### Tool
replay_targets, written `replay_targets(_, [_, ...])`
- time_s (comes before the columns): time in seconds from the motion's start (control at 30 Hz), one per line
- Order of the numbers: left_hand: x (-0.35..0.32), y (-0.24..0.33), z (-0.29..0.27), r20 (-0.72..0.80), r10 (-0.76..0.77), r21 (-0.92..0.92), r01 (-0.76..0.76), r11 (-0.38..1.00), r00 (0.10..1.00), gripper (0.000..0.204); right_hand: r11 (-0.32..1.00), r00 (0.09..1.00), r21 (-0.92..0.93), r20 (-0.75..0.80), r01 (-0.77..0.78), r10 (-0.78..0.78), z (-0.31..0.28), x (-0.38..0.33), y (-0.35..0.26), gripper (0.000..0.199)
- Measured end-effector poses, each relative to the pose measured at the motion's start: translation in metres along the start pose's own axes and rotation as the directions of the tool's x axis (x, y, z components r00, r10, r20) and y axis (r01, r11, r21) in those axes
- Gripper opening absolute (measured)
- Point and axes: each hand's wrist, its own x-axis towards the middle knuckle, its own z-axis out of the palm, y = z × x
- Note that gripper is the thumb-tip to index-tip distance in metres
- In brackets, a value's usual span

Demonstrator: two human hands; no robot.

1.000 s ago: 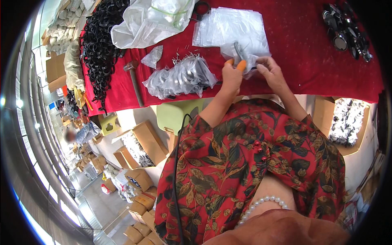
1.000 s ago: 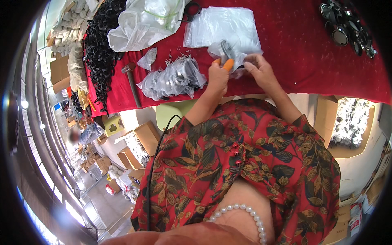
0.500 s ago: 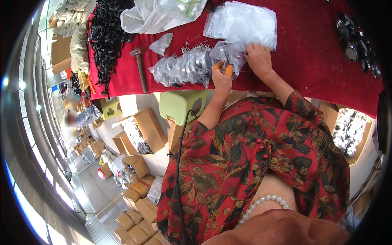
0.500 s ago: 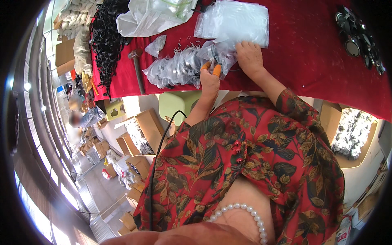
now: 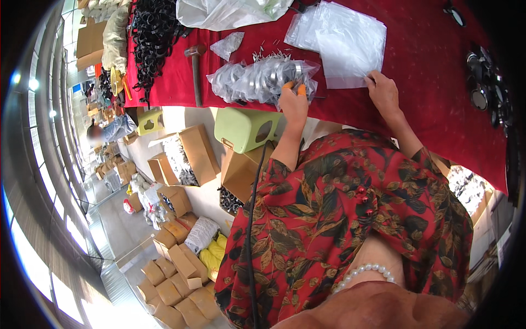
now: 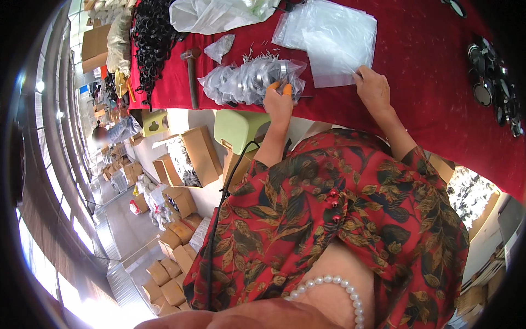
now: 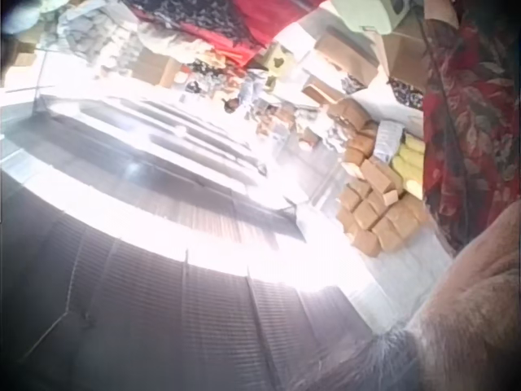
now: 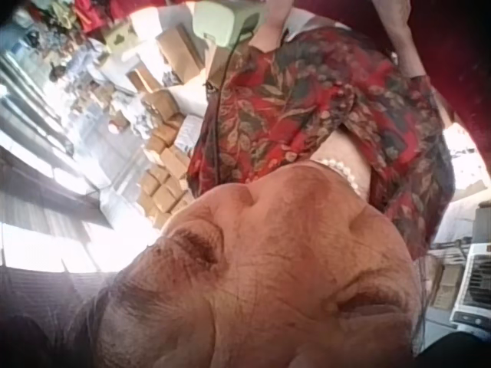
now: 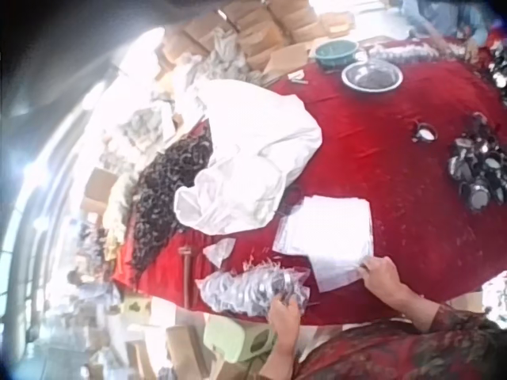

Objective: Packing small round black components into plastic bags at a manufacturing workstation.

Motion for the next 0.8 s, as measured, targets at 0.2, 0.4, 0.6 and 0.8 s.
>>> replay_targets(0.2, [-0.006, 0.0, -0.015, -0.081, 0.332, 0.466, -0.259, 0.846, 0.94, 0.034, 0.944, 0.966, 0.258, 0.212, -0.205, 0.151, -0.028, 0.008, 0.002, 0.017])
replay_targets(0.4, [-0.019, 0.028, -0.008, -0.097, 0.809, 0.517, -0.665, 0.539, 0.58, 0.036, 0.824, 0.903, 0.414, 0.351, -0.387, 0.248, -0.036, 0.012, 0.032, 0.027])
replay_targets(0.6, [-0.004, 0.007, 0.001, 0.277, 0.575, 0.694, -0.574, 0.435, 0.77, 0.035, 0.833, 0.899, 0.402, 0.374, -0.38, 0.229, -0.039, 0.018, 0.041, 0.025])
replay_targets(0.8, [-0.01, 0.03, 0.009, 0.218, 0.681, 0.594, -0.649, 0.476, 0.699, 0.023, 0.649, 0.864, 0.589, 0.444, -0.481, 0.238, -0.046, 0.022, 0.058, 0.028])
